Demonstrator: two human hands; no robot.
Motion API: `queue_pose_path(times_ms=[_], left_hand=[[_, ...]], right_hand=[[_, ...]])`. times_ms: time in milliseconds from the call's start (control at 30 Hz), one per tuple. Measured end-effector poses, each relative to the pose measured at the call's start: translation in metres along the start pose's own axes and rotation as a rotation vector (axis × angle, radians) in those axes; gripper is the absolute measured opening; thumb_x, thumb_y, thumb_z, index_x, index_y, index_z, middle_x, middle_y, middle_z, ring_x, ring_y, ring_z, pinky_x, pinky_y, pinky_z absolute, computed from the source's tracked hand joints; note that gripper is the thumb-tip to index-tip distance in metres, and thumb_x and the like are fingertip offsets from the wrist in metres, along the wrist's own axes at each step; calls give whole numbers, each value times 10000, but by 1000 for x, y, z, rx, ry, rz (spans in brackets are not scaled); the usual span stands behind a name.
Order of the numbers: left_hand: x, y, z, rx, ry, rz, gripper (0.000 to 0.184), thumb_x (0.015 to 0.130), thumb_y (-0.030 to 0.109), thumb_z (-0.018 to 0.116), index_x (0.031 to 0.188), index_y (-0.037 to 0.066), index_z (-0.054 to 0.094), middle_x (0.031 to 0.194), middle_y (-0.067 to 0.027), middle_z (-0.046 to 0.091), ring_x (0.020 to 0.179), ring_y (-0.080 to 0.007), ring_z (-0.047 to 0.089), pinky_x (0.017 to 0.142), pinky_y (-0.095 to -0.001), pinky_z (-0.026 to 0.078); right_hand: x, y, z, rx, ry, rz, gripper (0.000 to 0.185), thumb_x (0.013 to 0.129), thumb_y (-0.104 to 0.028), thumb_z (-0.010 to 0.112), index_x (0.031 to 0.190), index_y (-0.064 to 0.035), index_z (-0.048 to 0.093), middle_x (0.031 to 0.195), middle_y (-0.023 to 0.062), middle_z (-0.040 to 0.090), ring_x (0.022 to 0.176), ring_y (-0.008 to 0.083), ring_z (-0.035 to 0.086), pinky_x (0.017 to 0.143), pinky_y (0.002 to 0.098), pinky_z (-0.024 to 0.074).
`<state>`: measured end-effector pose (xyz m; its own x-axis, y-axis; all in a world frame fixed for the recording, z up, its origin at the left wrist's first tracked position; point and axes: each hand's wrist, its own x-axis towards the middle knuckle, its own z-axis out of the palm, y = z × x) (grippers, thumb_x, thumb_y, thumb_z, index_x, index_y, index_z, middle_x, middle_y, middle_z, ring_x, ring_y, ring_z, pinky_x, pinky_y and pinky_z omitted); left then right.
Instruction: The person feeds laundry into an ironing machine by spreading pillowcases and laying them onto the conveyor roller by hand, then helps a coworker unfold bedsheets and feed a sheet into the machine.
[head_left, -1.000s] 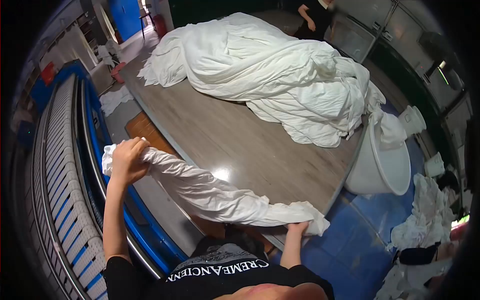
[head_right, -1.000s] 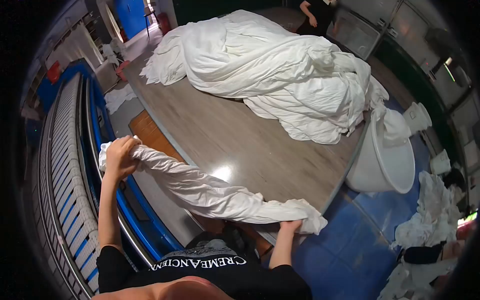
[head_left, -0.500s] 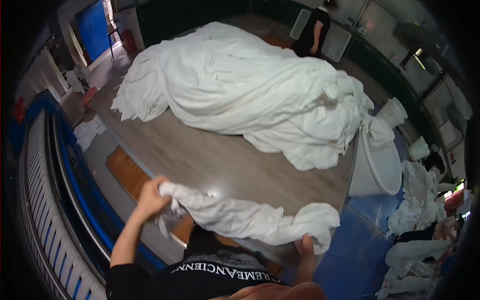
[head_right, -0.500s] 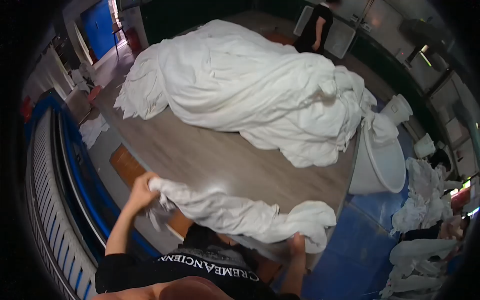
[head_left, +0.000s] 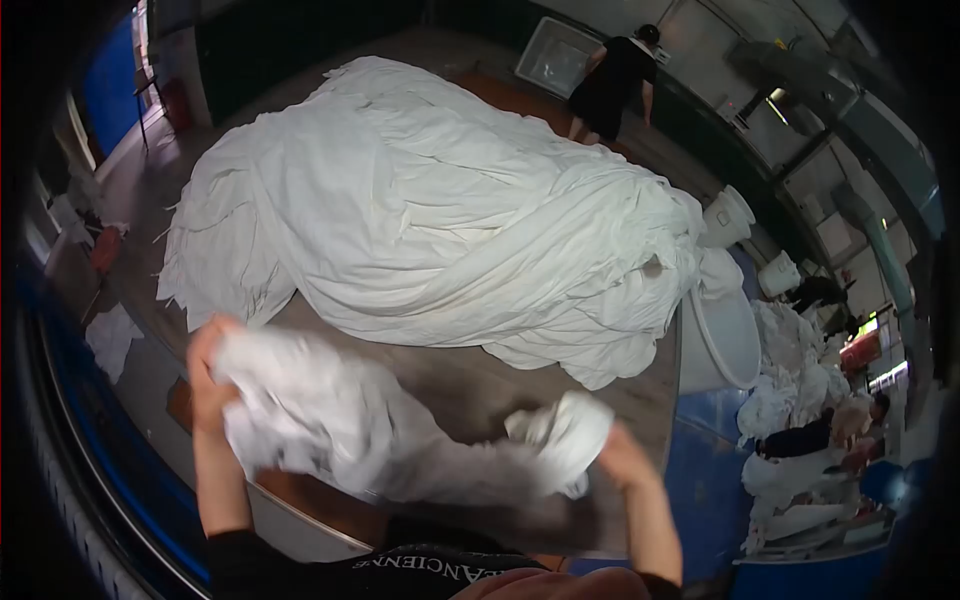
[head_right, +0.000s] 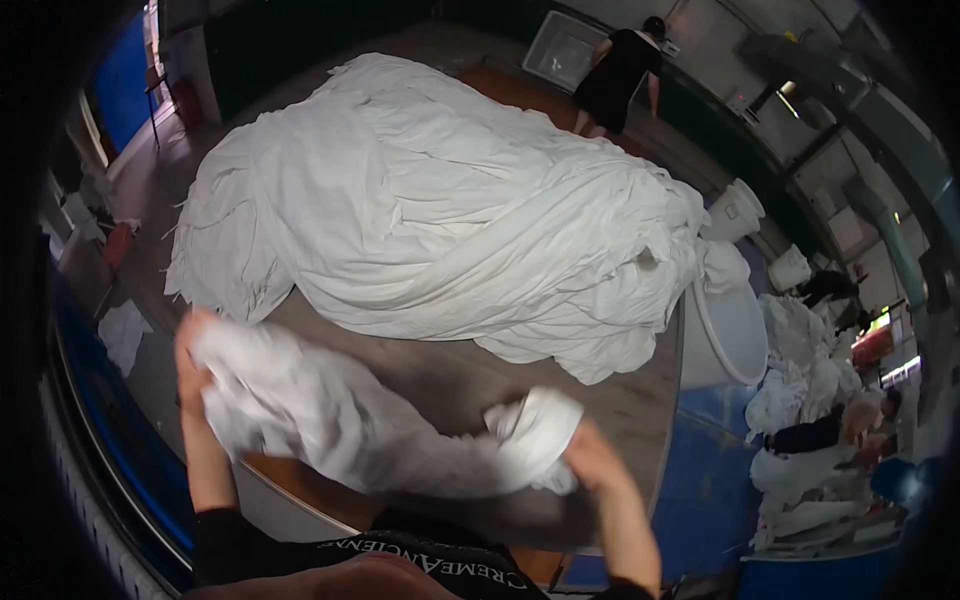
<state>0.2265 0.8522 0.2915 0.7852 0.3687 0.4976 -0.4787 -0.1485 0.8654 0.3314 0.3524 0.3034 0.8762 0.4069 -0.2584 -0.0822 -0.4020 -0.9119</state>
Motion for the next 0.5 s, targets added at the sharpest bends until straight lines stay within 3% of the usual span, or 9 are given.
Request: queue_pose_path(times_ms=[67,100,167,233,300,367,400,467,500], left_hand=[[96,38,15,-106,30,189,642,703,331,653,1183,-44,446,1104,-138,534,1017,-212,531,884,-324,404],[150,55,17,-42,107,292,521,767,280,576,1161,-43,467,1098,-133,541,997,-196,533,881,-302,395],[252,81,23,27,187,401,412,830,228,499,1140,-43,488,1092,-129,548,976,-180,536,877,-281,386],[338,99,30,208,536,516,506,785,307,616,1144,-27,489,1128,-148,525,1017,-215,503,872,-279,381],[388,111,34,279,370,534,704,849,29,462,1395,121,26,1380,-280,170,1166,-389,354,948,-457,333],[413,95,45,930,695,82,1101,688,494,678,1382,71,-65,1422,-194,120,1294,-322,193,1022,-340,280],[422,66,55,1096,966,346,731,740,397,670,1287,28,354,1151,-193,518,1020,-244,549,786,-311,489],[383,45,81,864,479,426,783,742,398,671,1303,-2,298,1313,-214,320,1159,-289,406,962,-347,347],[364,8,90,720,259,743,669,769,255,672,1286,5,329,1285,-187,368,1161,-273,409,972,-339,340]], right_hand=[[50,-62,-34,1,243,-2,381,861,-248,503,1183,-44,509,1148,71,554,1052,166,511,902,305,391],[70,-114,-40,233,414,34,435,875,-334,460,1199,-46,484,1161,78,543,1066,187,513,910,318,391],[137,-158,-106,315,546,-275,462,870,-378,455,1191,-47,479,1188,87,522,1080,201,508,917,333,400],[197,-211,-157,510,449,-682,397,877,-303,490,1159,-23,489,1155,81,537,1059,197,517,913,321,420],[233,-266,-169,757,225,-934,406,882,-339,490,1154,-39,460,1134,61,515,1095,188,464,961,333,360],[271,-278,-183,794,403,-748,448,852,-447,509,1137,-104,463,997,63,498,1050,179,447,919,349,340],[292,-270,-180,475,435,-673,471,844,-485,498,1121,-105,482,1027,65,514,992,211,477,876,338,356],[320,-228,-148,-360,523,-698,520,892,-479,380,1178,-58,487,1135,79,544,938,224,537,870,333,371],[323,-204,-120,-1190,533,-681,468,921,-389,353,1200,-32,471,1208,126,504,1062,238,500,924,341,352]])
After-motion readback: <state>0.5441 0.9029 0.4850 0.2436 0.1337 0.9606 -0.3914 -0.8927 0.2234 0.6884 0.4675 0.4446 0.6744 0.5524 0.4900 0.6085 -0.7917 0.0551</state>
